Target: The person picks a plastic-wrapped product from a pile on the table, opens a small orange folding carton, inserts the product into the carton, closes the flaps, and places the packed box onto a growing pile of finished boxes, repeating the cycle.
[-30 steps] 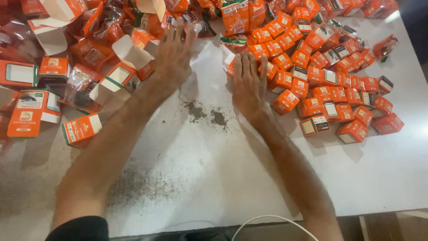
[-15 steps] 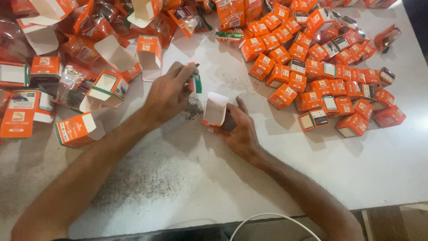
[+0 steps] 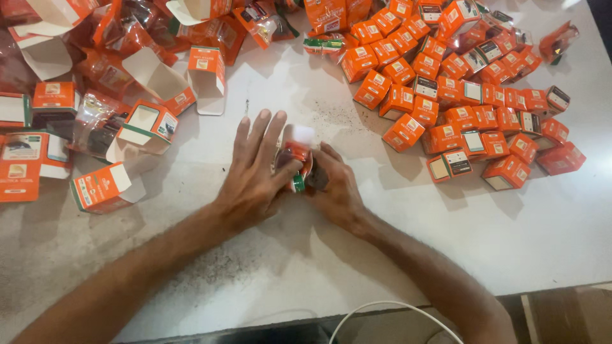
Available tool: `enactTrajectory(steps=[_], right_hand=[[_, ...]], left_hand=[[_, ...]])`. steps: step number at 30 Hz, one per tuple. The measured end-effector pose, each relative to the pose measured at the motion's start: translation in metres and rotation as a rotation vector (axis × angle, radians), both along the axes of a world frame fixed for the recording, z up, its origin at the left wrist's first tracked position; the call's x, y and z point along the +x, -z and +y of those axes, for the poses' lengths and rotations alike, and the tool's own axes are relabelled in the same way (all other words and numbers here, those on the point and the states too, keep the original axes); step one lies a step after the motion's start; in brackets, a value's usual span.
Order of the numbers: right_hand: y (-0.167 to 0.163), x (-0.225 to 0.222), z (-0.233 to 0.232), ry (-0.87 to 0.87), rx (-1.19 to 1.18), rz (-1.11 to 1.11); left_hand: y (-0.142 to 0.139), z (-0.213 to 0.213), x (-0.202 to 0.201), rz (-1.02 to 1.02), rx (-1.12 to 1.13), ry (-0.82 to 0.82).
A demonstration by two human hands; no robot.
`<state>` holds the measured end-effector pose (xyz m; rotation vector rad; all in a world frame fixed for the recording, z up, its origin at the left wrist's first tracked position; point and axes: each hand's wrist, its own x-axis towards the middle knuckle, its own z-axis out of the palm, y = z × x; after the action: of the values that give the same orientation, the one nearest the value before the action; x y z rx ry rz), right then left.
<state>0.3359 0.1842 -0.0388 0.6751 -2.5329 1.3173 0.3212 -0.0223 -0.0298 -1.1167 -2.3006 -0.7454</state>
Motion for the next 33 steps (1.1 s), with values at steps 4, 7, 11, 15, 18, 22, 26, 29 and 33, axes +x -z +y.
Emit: enactTrajectory(steps=[4, 7, 11, 15, 18, 22, 26, 29, 33], right_hand=[[-0.006, 0.003, -0.003, 0.008, -0.027, -0.026], [-0.009, 0.002, -0.005, 0.006, -0.004, -0.025], [-0.009, 0.002, -0.006, -0.021, 0.026, 0.137], [-0.002, 0.008, -0.005, 0.077, 0.007, -0.054], [0.005, 0.011, -0.005, 0.109, -0.093, -0.154], [0.009, 0.01, -0.004, 0.046, 0.061, 0.074], [0.006, 0.009, -0.005, 0.018, 0.178, 0.193], [0.001, 0.008, -0.005, -0.003, 0.207, 0.194], [-0.003, 0.008, -0.007, 0.0, 0.162, 0.143]], left_hand=[[0.001, 0.011, -0.003, -0.19, 0.004, -0.065], [0.002, 0.016, -0.003, -0.305, 0.181, -0.093], [0.002, 0.017, -0.009, -0.844, 0.531, -0.124], [0.003, 0.016, -0.025, -0.996, 0.434, -0.103], [0.004, 0.022, -0.029, -1.256, 0.69, -0.088], [0.006, 0.017, -0.029, -1.25, 0.718, 0.045], [0.009, -0.009, -0.042, -1.419, 0.749, 0.317], [0.019, -0.018, -0.052, -1.497, 0.765, 0.312], [0.025, -0.013, -0.062, -1.544, 0.633, 0.21]])
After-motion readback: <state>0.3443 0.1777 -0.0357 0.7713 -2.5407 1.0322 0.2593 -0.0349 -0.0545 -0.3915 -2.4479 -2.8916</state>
